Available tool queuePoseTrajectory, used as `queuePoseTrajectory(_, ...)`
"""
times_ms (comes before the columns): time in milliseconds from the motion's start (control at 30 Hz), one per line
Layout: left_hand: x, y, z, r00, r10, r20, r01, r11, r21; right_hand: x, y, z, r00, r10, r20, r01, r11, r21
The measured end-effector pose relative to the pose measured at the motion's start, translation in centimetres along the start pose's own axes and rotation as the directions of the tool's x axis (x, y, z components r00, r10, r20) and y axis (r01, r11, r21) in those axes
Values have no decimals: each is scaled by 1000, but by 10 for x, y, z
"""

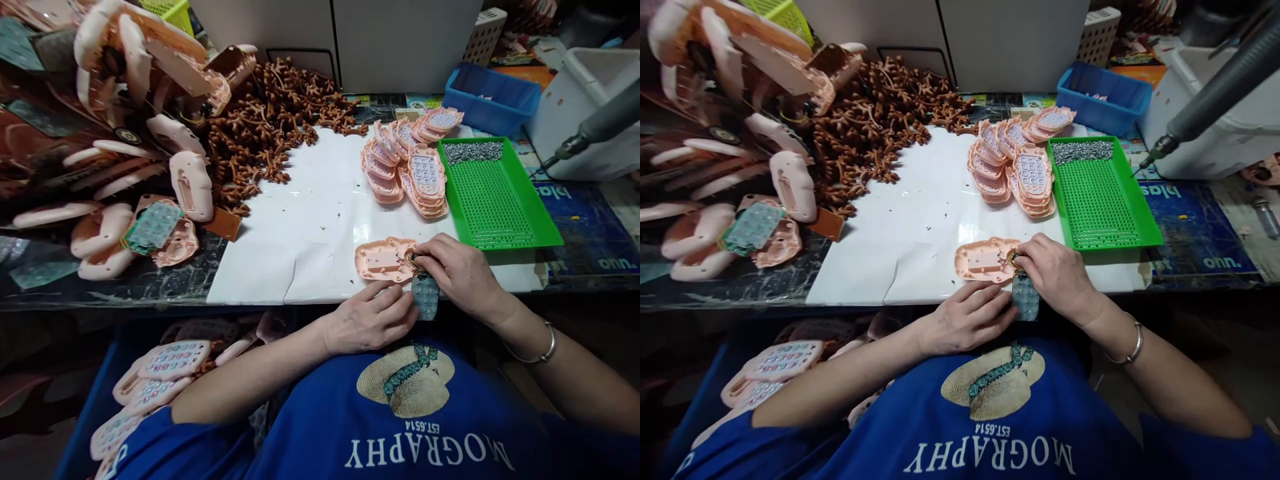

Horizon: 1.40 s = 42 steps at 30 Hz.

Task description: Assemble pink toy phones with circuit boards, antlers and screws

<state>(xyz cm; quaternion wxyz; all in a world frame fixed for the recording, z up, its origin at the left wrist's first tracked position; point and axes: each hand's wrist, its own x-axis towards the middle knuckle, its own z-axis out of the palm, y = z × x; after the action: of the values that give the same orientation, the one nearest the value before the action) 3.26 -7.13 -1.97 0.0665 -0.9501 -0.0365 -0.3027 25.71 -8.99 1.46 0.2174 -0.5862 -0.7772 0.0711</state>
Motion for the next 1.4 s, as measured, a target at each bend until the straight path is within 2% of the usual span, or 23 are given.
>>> queuePoseTrajectory(233,15,4,9,992,90,83,-96,993,69,6,2,1,1000,7,19,-8,999,49)
queuePoseTrajectory(300,19,4,13,994,96,46,-99,992,73,6,2,1,1000,15,28,-17,998,68)
queuePoseTrajectory(400,18,2,13,992,89,-88,-90,996,-17,6,4,1,1000,19,25,-22,994,107)
queuePoseTrajectory(467,14,2,7,981,-14,-194,-17,988,-156,6,6,1,1000,13,10,-14,992,127)
queuePoseTrajectory(533,10,3,-2,934,-253,-253,152,920,-361,5,7,2,1000,1,-2,0,991,135)
queuePoseTrajectory(567,8,3,-6,876,-413,-250,261,840,-475,5,7,2,1000,-7,-6,8,991,133)
queuePoseTrajectory(600,6,3,-10,786,-578,-220,366,721,-588,5,8,2,1000,-18,-8,18,992,127)
queuePoseTrajectory(633,6,3,-14,667,-727,-163,449,567,-691,5,8,3,999,-34,-12,35,993,115)
queuePoseTrajectory(667,6,3,-16,526,-846,-92,491,391,-778,4,7,4,998,-56,-22,57,994,88)
queuePoseTrajectory(733,9,-1,-18,251,-966,67,454,57,-889,4,6,5,992,-114,-56,113,993,-24)
queuePoseTrajectory(767,10,-4,-18,152,-978,141,400,-70,-914,4,5,6,986,-149,-71,142,985,-100)
queuePoseTrajectory(800,12,-7,-18,84,-976,199,343,-159,-926,4,5,7,980,-183,-82,167,971,-172)
queuePoseTrajectory(833,14,-9,-17,45,-970,240,292,-217,-932,4,4,7,973,-212,-87,187,955,-231)
queuePoseTrajectory(900,17,-13,-15,15,-961,277,224,-267,-937,5,4,7,964,-252,-82,221,935,-278)
queuePoseTrajectory(1000,18,-14,-15,0,-960,281,204,-276,-939,6,7,4,956,-291,-31,276,931,-238)
queuePoseTrajectory(1167,18,-11,-17,19,-946,322,239,-309,-921,9,6,-7,953,-290,89,303,926,-226)
queuePoseTrajectory(1300,18,-10,-17,32,-935,354,212,-340,-916,16,1,-12,936,-301,182,342,902,-265)
queuePoseTrajectory(1400,20,-10,-18,58,-926,372,173,-358,-918,22,5,-12,919,-319,233,361,917,-168)
